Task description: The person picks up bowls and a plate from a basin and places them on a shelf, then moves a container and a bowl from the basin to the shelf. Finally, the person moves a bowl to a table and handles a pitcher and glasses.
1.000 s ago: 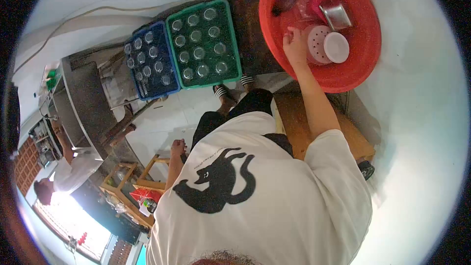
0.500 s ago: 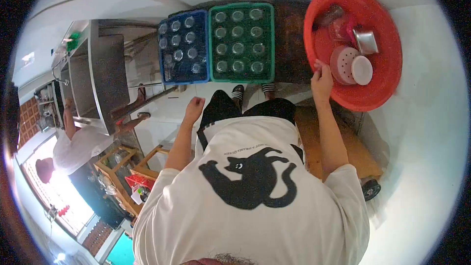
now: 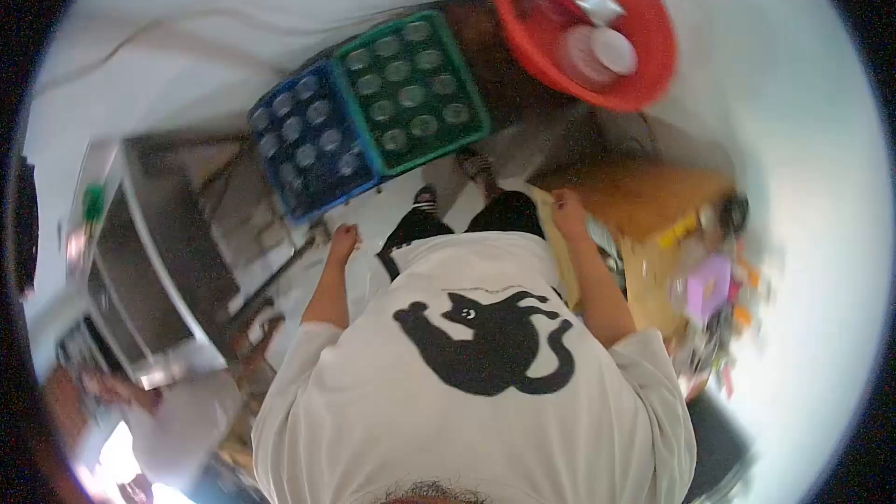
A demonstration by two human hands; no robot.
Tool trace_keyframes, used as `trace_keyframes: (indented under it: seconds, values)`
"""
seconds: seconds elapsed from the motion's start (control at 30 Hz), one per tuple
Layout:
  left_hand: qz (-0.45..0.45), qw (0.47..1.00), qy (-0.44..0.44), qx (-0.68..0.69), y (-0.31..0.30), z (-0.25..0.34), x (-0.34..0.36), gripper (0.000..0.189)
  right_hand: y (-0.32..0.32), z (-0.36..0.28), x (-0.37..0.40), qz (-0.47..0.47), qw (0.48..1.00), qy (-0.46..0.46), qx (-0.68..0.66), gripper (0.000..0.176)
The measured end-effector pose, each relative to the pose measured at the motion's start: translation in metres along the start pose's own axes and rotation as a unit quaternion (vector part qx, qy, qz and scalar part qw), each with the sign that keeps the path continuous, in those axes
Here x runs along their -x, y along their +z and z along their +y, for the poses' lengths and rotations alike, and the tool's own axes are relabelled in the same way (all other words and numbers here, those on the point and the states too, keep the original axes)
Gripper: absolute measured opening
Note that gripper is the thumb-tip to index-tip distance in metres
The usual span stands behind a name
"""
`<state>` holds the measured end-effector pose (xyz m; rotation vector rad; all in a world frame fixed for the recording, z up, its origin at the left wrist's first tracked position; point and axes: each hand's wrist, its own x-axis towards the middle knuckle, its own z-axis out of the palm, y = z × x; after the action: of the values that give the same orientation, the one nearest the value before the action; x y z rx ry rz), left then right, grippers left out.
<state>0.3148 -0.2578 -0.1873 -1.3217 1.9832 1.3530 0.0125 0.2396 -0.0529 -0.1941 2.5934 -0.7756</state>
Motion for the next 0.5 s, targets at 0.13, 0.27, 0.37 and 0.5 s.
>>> trace_keyframes:
  seconds: [0.13, 0.27, 0.37, 0.5]
  values:
    - [-0.068, 0.997, 0.0, 0.042, -0.005, -0.001, -0.001, 0.033, 0.025, 0.04, 0.125, 0.021, 0.995, 0.095, 0.032, 0.026]
    - [-0.178, 0.982, -0.017, -0.067, -0.003, -0.005, -0.029, 0.03, 0.052, 0.042, 0.243, 0.044, 0.981, 0.189, 0.016, 0.028]
    - [-0.251, 0.959, -0.046, -0.123, 0.017, 0.022, -0.044, 0.029, 0.087, 0.071, 0.328, 0.064, 0.965, 0.253, -0.009, 0.028]
    - [-0.379, 0.909, -0.082, -0.151, 0.053, 0.085, -0.056, 0.026, 0.136, 0.079, 0.406, 0.068, 0.909, 0.397, -0.102, 0.026]
